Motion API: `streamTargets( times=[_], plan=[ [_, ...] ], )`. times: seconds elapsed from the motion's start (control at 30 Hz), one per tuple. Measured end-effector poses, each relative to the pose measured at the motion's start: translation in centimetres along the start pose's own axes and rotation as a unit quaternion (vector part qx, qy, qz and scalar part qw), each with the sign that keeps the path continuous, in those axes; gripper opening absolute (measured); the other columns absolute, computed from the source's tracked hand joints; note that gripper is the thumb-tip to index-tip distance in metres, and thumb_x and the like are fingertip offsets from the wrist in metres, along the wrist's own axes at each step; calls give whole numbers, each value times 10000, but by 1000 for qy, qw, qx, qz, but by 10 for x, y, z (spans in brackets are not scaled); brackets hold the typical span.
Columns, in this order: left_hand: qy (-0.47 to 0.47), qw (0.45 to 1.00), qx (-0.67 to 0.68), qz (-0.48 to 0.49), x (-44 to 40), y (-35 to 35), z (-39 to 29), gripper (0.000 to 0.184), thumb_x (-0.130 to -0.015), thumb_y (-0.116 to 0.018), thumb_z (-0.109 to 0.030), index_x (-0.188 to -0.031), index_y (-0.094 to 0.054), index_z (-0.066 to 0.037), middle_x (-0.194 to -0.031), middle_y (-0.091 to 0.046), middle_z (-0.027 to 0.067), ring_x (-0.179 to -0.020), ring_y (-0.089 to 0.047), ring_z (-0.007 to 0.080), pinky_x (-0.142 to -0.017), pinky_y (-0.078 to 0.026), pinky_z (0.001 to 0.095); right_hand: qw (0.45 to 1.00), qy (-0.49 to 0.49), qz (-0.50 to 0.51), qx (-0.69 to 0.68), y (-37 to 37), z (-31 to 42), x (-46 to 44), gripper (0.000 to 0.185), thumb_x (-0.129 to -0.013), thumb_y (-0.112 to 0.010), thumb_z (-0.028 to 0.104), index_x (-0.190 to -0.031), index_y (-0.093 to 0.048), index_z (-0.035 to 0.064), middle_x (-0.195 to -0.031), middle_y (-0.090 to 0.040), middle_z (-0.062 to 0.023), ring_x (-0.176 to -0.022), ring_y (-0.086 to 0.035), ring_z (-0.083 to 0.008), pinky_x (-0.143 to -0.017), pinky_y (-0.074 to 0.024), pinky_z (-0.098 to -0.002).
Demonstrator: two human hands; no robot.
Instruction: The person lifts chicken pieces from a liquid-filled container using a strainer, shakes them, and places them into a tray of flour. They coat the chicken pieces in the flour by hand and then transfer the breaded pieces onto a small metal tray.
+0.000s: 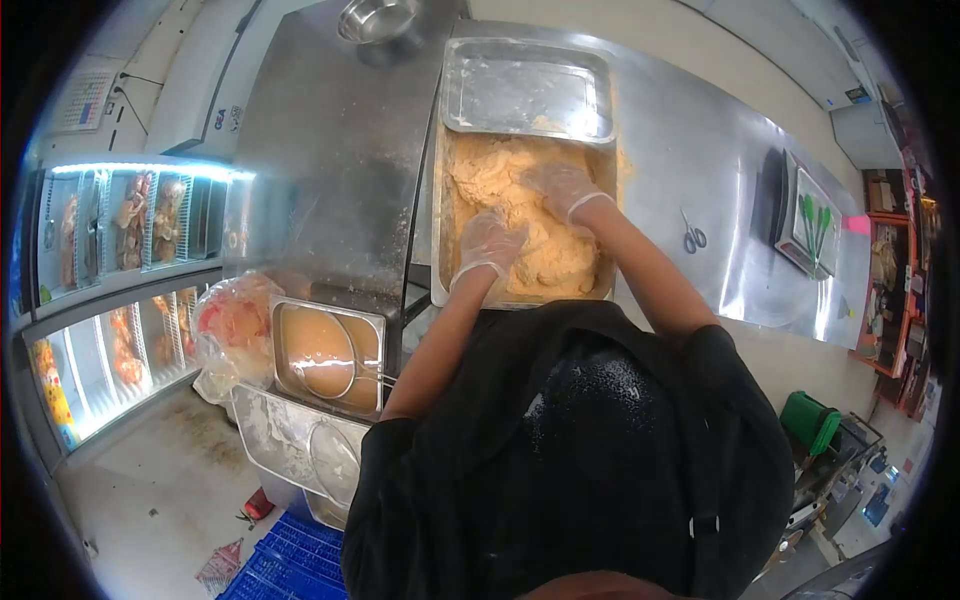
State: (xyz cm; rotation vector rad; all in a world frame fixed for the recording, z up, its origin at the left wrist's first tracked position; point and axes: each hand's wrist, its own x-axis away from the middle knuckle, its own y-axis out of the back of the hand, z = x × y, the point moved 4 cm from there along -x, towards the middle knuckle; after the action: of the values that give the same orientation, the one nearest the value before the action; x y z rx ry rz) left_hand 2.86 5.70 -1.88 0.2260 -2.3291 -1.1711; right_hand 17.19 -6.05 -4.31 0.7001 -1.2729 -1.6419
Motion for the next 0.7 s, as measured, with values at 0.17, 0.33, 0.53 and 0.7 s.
streamTargets(
  times=[0.17,0.33,0.53,0.7],
  plan=[
    [-18,1000,3,9,7,11,2,629,-848,-633,-418,-1326,-568,-14,-1313,-580,247,-1228,-556,374,-1034,-440,431,999,21,46,2,10,-2,-10,435,-871,-633,192,-1304,-618,147,-1289,-612,-141,-1218,-555,-309,-1042,-435,-415],
    [-165,985,-26,-50,27,-1,-11,657,-824,-724,-338,-1381,-522,-54,-1347,-549,241,-1255,-529,357,-1089,-409,409,987,-127,35,-96,54,-7,9,440,-882,-626,262,-1270,-622,55,-1221,-649,-192,-1161,-589,-345,-1031,-444,-392],
    [-142,988,-29,47,21,-8,-13,606,-828,-730,-318,-1350,-559,-63,-1363,-543,225,-1301,-497,327,-1103,-401,397,938,-240,37,-246,83,-26,45,509,-866,-648,304,-1260,-616,-16,-1216,-649,-217,-1163,-598,-348,-1030,-441,-394],
    [-80,995,45,-43,22,12,-1,559,-833,-739,-250,-1318,-565,-31,-1339,-568,204,-1214,-578,320,-1055,-448,389,971,-199,-34,-126,84,-17,69,534,-866,-663,297,-1296,-591,-12,-1236,-641,-219,-1195,-581,-354,-1025,-446,-391]
  ],
)
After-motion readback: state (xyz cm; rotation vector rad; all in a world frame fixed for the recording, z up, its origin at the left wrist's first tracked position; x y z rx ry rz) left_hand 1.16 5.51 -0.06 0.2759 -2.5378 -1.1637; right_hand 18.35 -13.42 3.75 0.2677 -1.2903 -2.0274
